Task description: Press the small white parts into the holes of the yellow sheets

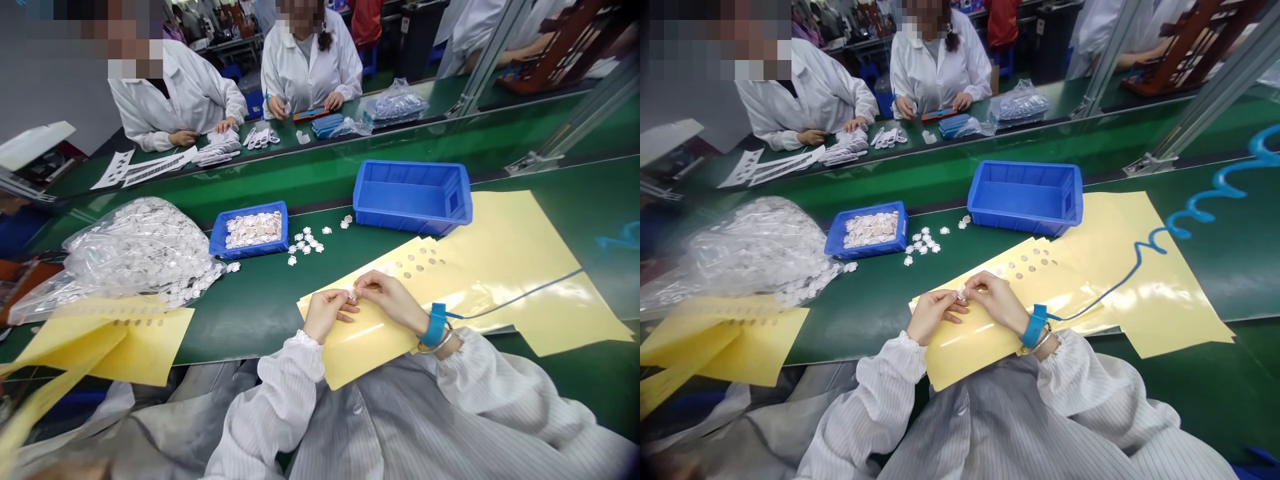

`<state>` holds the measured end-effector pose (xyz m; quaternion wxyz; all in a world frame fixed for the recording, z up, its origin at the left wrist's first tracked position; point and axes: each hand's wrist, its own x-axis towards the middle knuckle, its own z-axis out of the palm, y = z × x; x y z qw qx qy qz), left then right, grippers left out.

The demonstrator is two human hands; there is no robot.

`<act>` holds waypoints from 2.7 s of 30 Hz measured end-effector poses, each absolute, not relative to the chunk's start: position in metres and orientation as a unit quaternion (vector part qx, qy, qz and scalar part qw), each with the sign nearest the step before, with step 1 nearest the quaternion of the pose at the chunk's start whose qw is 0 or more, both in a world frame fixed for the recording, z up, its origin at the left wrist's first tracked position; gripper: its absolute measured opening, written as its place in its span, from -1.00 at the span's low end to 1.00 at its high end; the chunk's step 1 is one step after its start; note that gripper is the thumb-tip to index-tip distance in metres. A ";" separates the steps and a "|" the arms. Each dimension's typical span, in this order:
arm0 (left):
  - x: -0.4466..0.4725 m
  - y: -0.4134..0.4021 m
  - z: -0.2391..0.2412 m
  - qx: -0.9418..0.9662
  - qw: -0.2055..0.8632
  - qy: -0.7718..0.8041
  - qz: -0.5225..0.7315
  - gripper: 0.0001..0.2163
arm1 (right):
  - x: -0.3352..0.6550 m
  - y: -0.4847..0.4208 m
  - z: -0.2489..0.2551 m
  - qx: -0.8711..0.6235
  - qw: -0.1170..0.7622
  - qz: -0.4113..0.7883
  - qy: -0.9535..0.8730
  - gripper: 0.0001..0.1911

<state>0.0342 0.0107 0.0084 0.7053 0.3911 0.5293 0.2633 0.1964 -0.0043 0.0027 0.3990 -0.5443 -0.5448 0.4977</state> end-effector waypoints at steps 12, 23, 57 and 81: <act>0.033 0.009 0.010 0.402 0.705 0.523 0.263 -0.78 | 0.192 -0.005 0.005 -0.552 0.399 0.482 -0.551 -0.87; 0.033 0.006 0.013 0.399 0.713 0.505 0.278 -0.72 | 0.191 -0.005 -0.001 -0.531 0.432 0.508 -0.523 -0.78; -0.044 0.093 -0.003 0.702 0.093 0.688 0.156 -0.71 | 0.209 0.008 -0.004 -0.638 0.269 0.255 -0.675 -0.96; 0.032 0.015 0.006 0.492 0.623 0.559 0.239 -0.60 | 0.187 0.000 0.005 -0.556 0.373 0.441 -0.597 -0.89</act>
